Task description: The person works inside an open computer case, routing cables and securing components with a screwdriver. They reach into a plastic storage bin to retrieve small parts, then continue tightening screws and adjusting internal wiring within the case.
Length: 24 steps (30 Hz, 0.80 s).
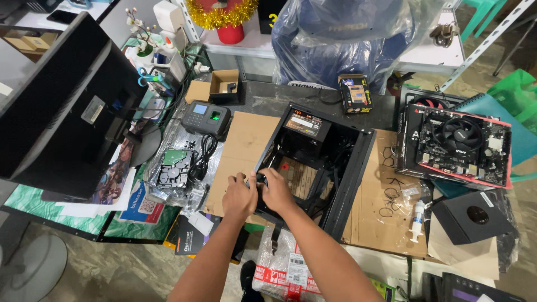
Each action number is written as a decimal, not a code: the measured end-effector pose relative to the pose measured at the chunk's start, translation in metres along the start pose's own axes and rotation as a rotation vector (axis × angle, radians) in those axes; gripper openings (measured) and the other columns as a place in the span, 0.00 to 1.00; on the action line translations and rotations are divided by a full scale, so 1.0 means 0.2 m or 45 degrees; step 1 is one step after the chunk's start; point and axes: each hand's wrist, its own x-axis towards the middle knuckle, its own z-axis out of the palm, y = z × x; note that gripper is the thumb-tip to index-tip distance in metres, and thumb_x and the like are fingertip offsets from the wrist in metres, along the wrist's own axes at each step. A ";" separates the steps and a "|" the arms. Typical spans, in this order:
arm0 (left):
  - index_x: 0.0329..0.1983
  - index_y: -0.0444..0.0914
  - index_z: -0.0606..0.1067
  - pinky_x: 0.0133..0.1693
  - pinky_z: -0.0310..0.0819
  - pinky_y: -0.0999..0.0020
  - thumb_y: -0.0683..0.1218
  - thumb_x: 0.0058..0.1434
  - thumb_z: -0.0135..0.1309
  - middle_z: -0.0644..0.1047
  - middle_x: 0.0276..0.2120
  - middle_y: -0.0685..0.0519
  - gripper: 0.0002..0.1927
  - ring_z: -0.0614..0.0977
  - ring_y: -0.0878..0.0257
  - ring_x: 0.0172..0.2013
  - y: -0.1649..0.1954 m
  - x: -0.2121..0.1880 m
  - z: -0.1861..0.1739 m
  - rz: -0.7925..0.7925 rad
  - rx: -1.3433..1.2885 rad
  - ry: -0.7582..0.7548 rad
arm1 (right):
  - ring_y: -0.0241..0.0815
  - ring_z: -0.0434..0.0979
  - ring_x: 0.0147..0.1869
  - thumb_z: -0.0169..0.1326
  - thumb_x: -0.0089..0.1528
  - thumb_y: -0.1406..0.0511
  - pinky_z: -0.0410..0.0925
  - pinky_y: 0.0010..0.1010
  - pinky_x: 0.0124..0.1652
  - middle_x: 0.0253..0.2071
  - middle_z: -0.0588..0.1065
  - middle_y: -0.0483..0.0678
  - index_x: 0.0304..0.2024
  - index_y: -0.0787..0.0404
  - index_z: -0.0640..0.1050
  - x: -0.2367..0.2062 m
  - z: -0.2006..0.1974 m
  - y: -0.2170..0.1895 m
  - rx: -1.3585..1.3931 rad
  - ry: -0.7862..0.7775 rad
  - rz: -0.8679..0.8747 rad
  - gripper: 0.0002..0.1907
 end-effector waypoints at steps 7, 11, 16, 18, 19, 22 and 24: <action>0.60 0.39 0.70 0.53 0.72 0.47 0.68 0.70 0.29 0.70 0.58 0.41 0.35 0.78 0.41 0.54 0.01 -0.02 -0.02 -0.009 -0.001 -0.031 | 0.65 0.76 0.50 0.63 0.53 0.68 0.71 0.48 0.46 0.45 0.74 0.58 0.45 0.64 0.71 0.01 0.01 0.03 -0.013 0.103 -0.150 0.20; 0.60 0.38 0.70 0.53 0.72 0.47 0.68 0.70 0.29 0.70 0.58 0.40 0.35 0.78 0.40 0.53 0.01 -0.01 -0.03 0.003 -0.006 -0.014 | 0.64 0.76 0.54 0.59 0.57 0.70 0.71 0.46 0.48 0.50 0.76 0.57 0.51 0.62 0.74 0.00 0.00 0.03 0.021 0.107 -0.186 0.20; 0.59 0.39 0.71 0.53 0.73 0.46 0.68 0.70 0.30 0.71 0.57 0.41 0.34 0.78 0.41 0.53 0.00 -0.02 -0.02 0.003 -0.016 -0.008 | 0.64 0.75 0.53 0.62 0.57 0.68 0.69 0.49 0.45 0.48 0.75 0.57 0.46 0.63 0.75 0.01 0.01 0.00 -0.225 0.031 0.100 0.16; 0.59 0.38 0.71 0.53 0.73 0.47 0.68 0.70 0.30 0.71 0.57 0.41 0.34 0.78 0.41 0.53 0.00 -0.02 -0.02 0.003 -0.023 -0.012 | 0.64 0.75 0.52 0.64 0.55 0.67 0.70 0.48 0.46 0.46 0.74 0.57 0.46 0.63 0.73 0.00 0.00 -0.01 -0.114 0.119 -0.013 0.19; 0.59 0.39 0.71 0.53 0.73 0.47 0.68 0.70 0.30 0.70 0.57 0.41 0.34 0.78 0.41 0.53 0.00 -0.02 -0.02 0.003 -0.022 -0.018 | 0.64 0.75 0.51 0.64 0.53 0.66 0.70 0.47 0.46 0.45 0.74 0.57 0.46 0.63 0.72 0.00 0.00 -0.01 -0.062 0.169 -0.073 0.21; 0.59 0.39 0.71 0.53 0.72 0.47 0.67 0.70 0.30 0.70 0.57 0.41 0.33 0.78 0.41 0.53 0.00 -0.01 -0.02 -0.002 -0.018 -0.018 | 0.63 0.77 0.53 0.60 0.57 0.68 0.72 0.47 0.47 0.49 0.76 0.55 0.52 0.59 0.74 -0.02 -0.01 -0.01 -0.058 0.145 -0.164 0.21; 0.59 0.39 0.70 0.54 0.72 0.47 0.67 0.70 0.30 0.70 0.57 0.41 0.33 0.78 0.41 0.53 0.00 -0.02 -0.02 -0.010 -0.018 -0.029 | 0.63 0.77 0.54 0.61 0.58 0.68 0.71 0.48 0.46 0.49 0.76 0.54 0.50 0.59 0.75 -0.02 0.00 -0.02 -0.137 0.063 -0.017 0.17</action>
